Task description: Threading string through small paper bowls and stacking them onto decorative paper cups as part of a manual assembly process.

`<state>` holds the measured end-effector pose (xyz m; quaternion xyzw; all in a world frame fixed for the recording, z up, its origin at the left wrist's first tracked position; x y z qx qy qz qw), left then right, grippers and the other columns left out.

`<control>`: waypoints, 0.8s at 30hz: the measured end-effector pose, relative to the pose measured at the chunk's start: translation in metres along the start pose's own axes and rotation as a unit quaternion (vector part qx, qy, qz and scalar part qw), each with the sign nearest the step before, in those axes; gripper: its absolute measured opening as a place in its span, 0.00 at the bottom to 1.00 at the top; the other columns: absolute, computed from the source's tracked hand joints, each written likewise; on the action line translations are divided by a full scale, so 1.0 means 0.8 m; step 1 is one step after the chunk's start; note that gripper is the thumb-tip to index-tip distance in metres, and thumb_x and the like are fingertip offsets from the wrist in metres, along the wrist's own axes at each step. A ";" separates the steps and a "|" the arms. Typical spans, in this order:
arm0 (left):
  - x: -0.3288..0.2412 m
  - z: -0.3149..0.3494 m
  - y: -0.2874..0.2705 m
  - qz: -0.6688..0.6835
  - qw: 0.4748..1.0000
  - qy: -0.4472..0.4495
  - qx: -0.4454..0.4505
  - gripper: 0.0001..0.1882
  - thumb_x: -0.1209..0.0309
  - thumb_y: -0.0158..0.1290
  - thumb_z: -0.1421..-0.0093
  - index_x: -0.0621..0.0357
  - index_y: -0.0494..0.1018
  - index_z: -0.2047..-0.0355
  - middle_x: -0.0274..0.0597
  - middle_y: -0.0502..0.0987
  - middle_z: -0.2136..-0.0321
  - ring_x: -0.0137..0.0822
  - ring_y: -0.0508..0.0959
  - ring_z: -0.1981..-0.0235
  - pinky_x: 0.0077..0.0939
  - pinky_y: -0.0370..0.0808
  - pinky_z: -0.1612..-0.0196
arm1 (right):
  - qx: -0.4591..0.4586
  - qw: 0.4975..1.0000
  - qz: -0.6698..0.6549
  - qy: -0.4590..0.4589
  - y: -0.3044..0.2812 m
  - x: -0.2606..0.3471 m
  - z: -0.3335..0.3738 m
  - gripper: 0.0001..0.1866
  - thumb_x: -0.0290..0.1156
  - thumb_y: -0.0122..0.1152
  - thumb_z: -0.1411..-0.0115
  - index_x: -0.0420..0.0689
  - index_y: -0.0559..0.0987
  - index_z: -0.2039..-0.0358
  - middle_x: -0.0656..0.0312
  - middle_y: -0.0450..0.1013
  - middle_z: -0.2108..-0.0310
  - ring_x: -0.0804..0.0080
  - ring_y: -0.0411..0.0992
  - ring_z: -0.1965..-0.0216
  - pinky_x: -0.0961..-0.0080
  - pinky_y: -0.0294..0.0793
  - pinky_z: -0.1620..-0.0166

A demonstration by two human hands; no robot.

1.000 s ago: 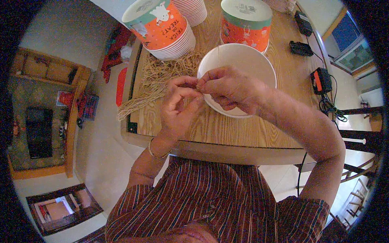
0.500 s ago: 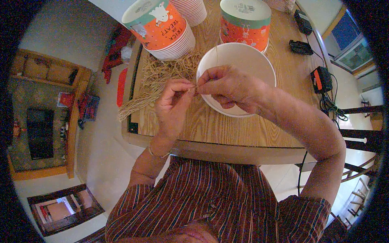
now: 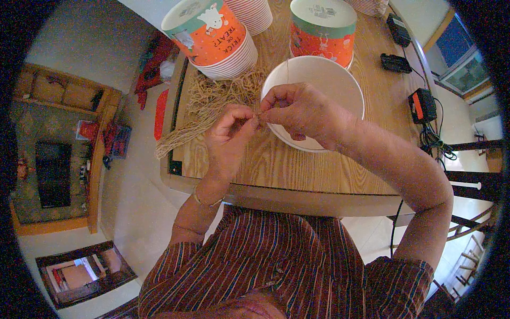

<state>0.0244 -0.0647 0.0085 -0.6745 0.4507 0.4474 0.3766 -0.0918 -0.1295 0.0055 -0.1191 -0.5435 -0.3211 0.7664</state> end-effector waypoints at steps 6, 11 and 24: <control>0.000 -0.005 0.001 0.019 1.000 0.016 0.011 0.05 0.84 0.54 0.44 0.62 0.71 0.69 0.35 0.71 0.68 0.24 0.74 0.68 0.18 0.73 0.64 | -0.027 0.992 0.120 -0.025 -0.002 0.007 0.001 0.02 0.27 0.60 0.41 0.45 0.75 0.68 0.76 0.62 0.81 0.90 0.57 0.83 0.88 0.54 0.82; 0.001 -0.011 0.009 0.025 0.998 -0.001 0.059 0.05 0.84 0.53 0.43 0.62 0.70 0.69 0.34 0.71 0.68 0.24 0.75 0.68 0.18 0.73 0.64 | -0.043 0.958 0.247 -0.142 -0.005 0.021 0.001 0.03 0.26 0.59 0.41 0.43 0.74 0.68 0.75 0.65 0.80 0.91 0.58 0.80 0.87 0.57 0.78; 0.018 -0.012 0.002 0.091 0.989 -0.098 0.066 0.02 0.79 0.53 0.39 0.62 0.73 0.65 0.33 0.74 0.68 0.22 0.77 0.69 0.17 0.76 0.63 | -0.027 0.940 0.274 -0.200 0.005 0.031 0.008 0.02 0.23 0.59 0.41 0.41 0.74 0.69 0.76 0.62 0.79 0.91 0.58 0.76 0.86 0.59 0.74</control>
Point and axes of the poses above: each hand's wrist, its own z-axis away from the middle knuckle, its own y-axis out of the palm, x = y × z, the point moved 9 cm from there along -z, towards the middle knuckle
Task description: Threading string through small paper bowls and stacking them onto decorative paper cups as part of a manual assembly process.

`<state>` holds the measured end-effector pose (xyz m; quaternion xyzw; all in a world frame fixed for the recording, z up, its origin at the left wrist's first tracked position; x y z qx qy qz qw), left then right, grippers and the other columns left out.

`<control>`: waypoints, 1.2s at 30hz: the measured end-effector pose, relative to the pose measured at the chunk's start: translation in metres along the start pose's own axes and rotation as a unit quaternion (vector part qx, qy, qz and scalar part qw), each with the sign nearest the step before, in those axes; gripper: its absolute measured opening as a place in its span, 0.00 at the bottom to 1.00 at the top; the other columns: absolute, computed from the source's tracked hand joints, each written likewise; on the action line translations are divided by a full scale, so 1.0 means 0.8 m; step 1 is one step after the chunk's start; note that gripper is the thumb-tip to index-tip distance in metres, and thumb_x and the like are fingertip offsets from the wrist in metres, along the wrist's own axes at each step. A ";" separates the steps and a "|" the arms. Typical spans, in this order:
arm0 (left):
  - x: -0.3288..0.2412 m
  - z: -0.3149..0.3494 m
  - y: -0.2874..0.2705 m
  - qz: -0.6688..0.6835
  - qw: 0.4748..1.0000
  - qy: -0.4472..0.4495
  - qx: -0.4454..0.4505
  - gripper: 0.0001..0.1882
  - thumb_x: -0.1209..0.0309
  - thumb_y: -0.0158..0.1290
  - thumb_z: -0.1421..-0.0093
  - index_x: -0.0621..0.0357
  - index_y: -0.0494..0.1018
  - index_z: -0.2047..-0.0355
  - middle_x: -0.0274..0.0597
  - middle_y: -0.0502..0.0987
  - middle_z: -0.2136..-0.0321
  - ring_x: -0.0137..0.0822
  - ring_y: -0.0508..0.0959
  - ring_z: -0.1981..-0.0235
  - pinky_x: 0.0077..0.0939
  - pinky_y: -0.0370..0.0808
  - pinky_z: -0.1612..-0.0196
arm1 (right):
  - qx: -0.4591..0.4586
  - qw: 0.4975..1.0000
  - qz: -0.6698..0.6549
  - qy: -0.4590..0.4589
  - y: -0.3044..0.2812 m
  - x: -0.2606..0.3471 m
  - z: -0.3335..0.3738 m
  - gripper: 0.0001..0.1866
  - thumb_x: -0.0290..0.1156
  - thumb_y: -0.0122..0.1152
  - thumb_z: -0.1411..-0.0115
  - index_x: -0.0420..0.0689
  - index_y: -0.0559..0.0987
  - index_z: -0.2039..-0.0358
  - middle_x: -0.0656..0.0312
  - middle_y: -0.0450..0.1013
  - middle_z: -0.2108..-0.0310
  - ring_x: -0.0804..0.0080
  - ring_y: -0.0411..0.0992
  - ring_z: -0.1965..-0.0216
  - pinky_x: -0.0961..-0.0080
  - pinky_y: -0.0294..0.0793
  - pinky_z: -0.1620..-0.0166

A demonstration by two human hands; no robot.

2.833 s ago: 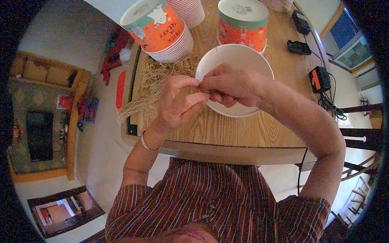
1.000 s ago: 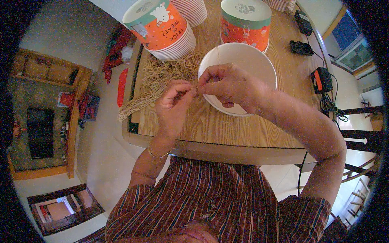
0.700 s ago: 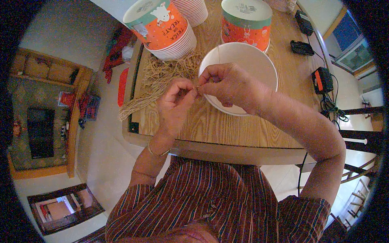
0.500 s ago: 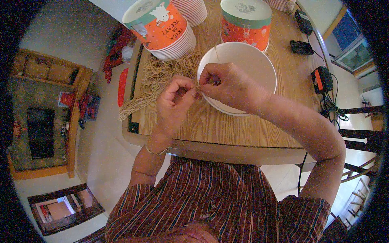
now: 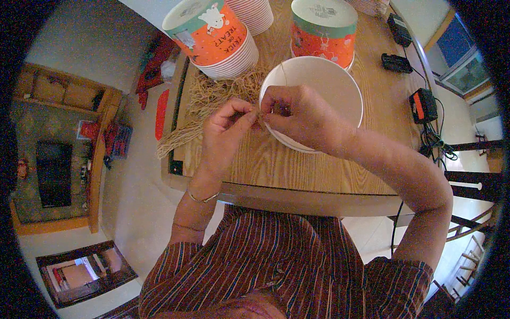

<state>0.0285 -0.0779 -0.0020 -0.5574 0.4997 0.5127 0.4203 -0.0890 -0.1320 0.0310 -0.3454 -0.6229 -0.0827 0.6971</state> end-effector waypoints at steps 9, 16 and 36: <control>0.020 0.004 0.004 0.095 0.994 -0.049 -0.038 0.04 0.76 0.53 0.37 0.61 0.73 0.62 0.34 0.77 0.67 0.23 0.77 0.70 0.17 0.76 0.65 | -0.035 0.998 0.037 -0.044 -0.004 0.016 0.005 0.04 0.25 0.59 0.40 0.40 0.73 0.67 0.73 0.61 0.81 0.89 0.57 0.78 0.84 0.59 0.76; 0.027 0.001 0.016 0.197 0.977 -0.054 -0.062 0.06 0.77 0.54 0.38 0.60 0.72 0.61 0.34 0.76 0.66 0.25 0.76 0.68 0.19 0.75 0.62 | -0.047 0.998 0.046 -0.015 -0.005 -0.006 0.000 0.04 0.25 0.59 0.41 0.39 0.74 0.67 0.72 0.66 0.80 0.88 0.61 0.77 0.83 0.63 0.75; 0.040 0.012 0.018 0.267 0.954 -0.044 -0.128 0.07 0.68 0.48 0.33 0.59 0.68 0.62 0.37 0.74 0.67 0.28 0.76 0.66 0.21 0.74 0.61 | -0.009 0.981 -0.092 0.172 -0.002 -0.025 0.005 0.05 0.30 0.58 0.39 0.42 0.76 0.67 0.72 0.67 0.80 0.90 0.58 0.84 0.87 0.55 0.83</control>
Point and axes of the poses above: each hand's wrist, its own z-axis away from the middle knuckle, its own y-axis out of the palm, x = y × z, the point moved 9 cm from there along -z, towards the middle knuckle
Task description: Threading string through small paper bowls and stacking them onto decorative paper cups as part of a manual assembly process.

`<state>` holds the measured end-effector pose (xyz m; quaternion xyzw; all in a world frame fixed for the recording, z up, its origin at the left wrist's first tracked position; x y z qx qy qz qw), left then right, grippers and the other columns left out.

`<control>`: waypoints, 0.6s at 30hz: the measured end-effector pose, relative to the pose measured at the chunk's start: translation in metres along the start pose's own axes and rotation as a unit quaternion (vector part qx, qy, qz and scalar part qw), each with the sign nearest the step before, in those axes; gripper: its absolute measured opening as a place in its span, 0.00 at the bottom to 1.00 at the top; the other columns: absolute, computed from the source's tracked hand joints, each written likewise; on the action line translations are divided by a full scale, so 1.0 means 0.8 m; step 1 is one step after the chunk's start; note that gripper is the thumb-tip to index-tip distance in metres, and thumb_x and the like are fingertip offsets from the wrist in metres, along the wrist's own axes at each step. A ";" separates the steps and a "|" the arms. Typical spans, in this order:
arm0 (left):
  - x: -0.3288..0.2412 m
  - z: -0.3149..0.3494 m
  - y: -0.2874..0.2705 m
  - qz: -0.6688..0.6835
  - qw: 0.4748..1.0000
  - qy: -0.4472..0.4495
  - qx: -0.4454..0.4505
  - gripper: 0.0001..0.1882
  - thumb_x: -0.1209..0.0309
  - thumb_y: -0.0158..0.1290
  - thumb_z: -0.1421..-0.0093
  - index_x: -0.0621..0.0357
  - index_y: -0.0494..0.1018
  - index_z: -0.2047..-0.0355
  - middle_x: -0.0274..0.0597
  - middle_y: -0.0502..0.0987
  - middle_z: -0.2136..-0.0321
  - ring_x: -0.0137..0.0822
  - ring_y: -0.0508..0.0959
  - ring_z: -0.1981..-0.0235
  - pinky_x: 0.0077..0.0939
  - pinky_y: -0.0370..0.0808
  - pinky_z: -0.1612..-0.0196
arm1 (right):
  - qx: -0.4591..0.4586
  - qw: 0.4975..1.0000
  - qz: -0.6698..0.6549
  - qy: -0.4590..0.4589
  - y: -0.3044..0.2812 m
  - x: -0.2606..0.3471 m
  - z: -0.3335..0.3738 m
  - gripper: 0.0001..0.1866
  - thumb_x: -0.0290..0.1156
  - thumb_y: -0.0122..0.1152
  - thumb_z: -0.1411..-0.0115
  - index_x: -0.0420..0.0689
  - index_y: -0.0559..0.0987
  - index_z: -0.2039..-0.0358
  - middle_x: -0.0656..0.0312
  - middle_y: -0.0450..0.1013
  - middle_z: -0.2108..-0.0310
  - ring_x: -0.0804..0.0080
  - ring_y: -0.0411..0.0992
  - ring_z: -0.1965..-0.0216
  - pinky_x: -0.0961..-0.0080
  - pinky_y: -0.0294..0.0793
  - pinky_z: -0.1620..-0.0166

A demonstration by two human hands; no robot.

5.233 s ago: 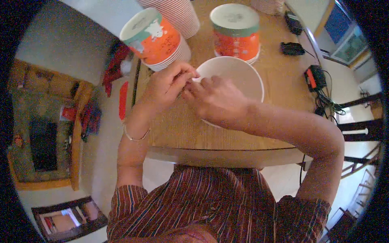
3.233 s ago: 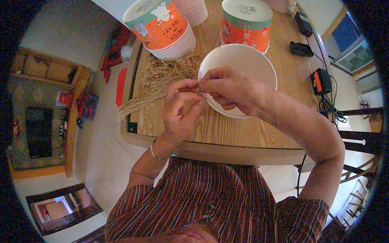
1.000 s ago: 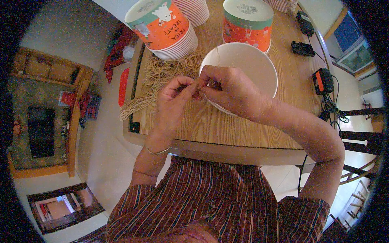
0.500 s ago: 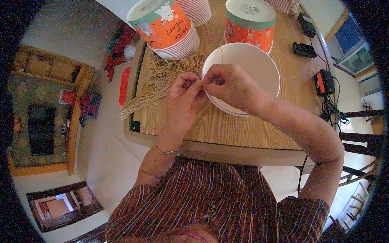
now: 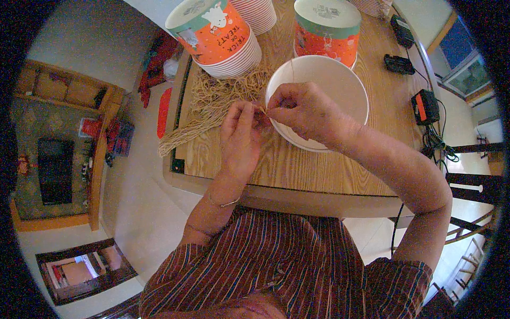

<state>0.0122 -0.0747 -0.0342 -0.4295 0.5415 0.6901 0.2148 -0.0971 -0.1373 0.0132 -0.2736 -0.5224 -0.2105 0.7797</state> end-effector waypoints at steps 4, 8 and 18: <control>-0.007 0.012 0.004 -0.049 0.998 0.025 0.005 0.06 0.69 0.48 0.32 0.59 0.68 0.62 0.35 0.74 0.66 0.26 0.75 0.63 0.20 0.73 0.57 | 0.001 1.000 -0.007 -0.005 -0.001 -0.001 -0.001 0.05 0.30 0.57 0.39 0.43 0.76 0.67 0.72 0.67 0.80 0.90 0.58 0.84 0.87 0.55 0.83; -0.012 0.021 0.008 -0.109 0.991 0.078 0.005 0.05 0.75 0.52 0.36 0.59 0.69 0.61 0.33 0.73 0.64 0.24 0.73 0.62 0.17 0.70 0.56 | -0.003 1.000 -0.005 -0.013 0.000 0.001 0.000 0.04 0.29 0.58 0.39 0.43 0.76 0.67 0.73 0.67 0.80 0.91 0.58 0.84 0.88 0.55 0.83; -0.001 0.016 0.003 -0.134 0.991 0.020 -0.021 0.06 0.76 0.55 0.38 0.60 0.71 0.60 0.31 0.73 0.66 0.20 0.72 0.63 0.14 0.70 0.57 | -0.004 1.000 0.005 -0.029 -0.002 -0.004 0.000 0.04 0.28 0.59 0.40 0.43 0.76 0.68 0.74 0.66 0.80 0.91 0.58 0.84 0.87 0.55 0.83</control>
Point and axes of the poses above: each hand's wrist, its own z-axis away from the middle knuckle, its own y-axis out of the palm, x = y × z, the point moved 9 cm from there along -z, towards the middle knuckle
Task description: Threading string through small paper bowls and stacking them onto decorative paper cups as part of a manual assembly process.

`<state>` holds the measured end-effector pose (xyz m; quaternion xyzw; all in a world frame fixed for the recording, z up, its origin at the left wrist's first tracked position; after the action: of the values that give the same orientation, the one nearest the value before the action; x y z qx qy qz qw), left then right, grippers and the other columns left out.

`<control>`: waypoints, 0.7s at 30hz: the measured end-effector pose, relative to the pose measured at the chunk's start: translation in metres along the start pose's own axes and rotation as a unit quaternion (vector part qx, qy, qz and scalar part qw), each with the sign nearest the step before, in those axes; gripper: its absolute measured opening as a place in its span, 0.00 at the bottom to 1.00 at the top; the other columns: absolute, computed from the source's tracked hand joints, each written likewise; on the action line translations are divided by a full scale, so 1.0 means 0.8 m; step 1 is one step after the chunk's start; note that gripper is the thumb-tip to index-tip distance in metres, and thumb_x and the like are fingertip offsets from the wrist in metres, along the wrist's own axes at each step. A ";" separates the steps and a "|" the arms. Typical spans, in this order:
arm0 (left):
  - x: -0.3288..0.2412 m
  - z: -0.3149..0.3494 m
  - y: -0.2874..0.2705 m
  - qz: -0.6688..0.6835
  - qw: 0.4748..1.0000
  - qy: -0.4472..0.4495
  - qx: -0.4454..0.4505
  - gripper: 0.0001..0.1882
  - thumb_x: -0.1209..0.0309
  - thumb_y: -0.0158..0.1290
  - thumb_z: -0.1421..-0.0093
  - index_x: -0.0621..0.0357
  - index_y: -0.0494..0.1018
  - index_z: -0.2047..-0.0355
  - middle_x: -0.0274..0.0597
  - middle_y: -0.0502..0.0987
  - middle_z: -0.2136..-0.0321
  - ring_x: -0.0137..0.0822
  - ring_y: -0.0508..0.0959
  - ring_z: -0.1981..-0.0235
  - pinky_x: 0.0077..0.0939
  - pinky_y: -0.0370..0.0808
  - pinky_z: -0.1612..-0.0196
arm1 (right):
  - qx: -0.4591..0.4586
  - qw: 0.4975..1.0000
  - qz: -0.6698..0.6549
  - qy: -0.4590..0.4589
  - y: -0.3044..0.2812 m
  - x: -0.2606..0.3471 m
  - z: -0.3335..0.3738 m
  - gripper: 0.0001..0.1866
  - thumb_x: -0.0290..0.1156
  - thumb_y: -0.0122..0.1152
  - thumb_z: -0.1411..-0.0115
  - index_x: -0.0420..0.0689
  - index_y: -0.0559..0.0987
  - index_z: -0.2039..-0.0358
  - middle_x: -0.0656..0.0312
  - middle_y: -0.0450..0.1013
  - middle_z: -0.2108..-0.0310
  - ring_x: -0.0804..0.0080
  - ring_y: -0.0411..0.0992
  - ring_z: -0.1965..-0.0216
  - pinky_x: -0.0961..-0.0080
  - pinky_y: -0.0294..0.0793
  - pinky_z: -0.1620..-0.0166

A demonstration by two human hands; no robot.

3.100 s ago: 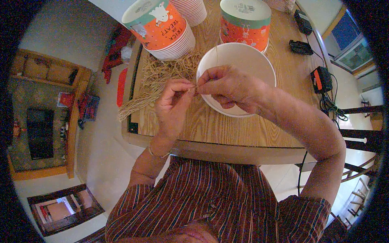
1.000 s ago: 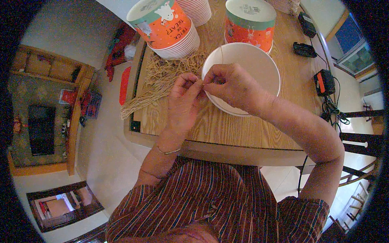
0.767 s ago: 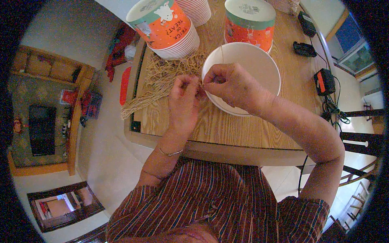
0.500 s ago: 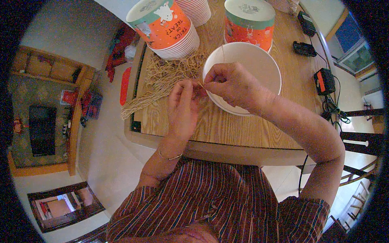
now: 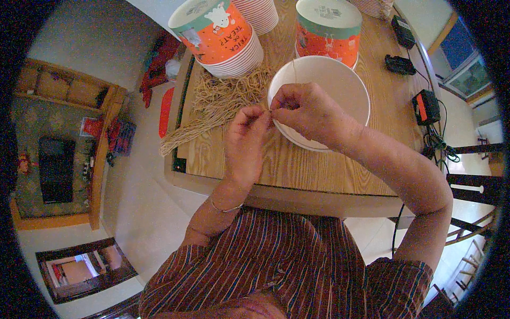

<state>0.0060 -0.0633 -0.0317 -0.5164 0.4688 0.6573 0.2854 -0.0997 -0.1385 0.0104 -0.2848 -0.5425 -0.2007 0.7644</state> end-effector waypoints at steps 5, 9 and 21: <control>0.008 -0.006 0.002 0.100 0.995 -0.012 0.018 0.05 0.77 0.54 0.38 0.61 0.73 0.62 0.32 0.74 0.66 0.23 0.73 0.64 0.17 0.71 0.56 | -0.006 0.994 0.038 -0.104 -0.001 0.009 -0.002 0.03 0.26 0.59 0.41 0.41 0.75 0.68 0.74 0.68 0.79 0.91 0.62 0.77 0.89 0.61 0.76; 0.007 -0.005 0.005 0.125 0.992 -0.030 0.023 0.04 0.76 0.53 0.38 0.60 0.73 0.62 0.33 0.75 0.66 0.24 0.74 0.64 0.19 0.72 0.56 | -0.012 0.989 0.069 -0.129 -0.001 0.012 0.002 0.03 0.25 0.59 0.41 0.40 0.75 0.68 0.74 0.68 0.78 0.91 0.63 0.74 0.88 0.63 0.72; -0.009 -0.013 0.001 0.032 0.997 0.059 0.023 0.04 0.79 0.53 0.38 0.61 0.74 0.63 0.31 0.73 0.64 0.22 0.73 0.64 0.17 0.71 0.56 | -0.029 0.980 0.131 -0.150 0.003 0.029 0.016 0.02 0.22 0.57 0.41 0.40 0.73 0.68 0.73 0.64 0.78 0.89 0.60 0.75 0.85 0.62 0.73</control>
<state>0.0119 -0.0723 -0.0247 -0.5322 0.5163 0.6235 0.2478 -0.1000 -0.1285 0.0352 -0.4024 -0.6028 -0.0699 0.6854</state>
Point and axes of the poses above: each hand's wrist, its own z-axis away from the middle knuckle, its own y-axis out of the palm, x = y × z, the point moved 9 cm from there along -z, towards the middle knuckle
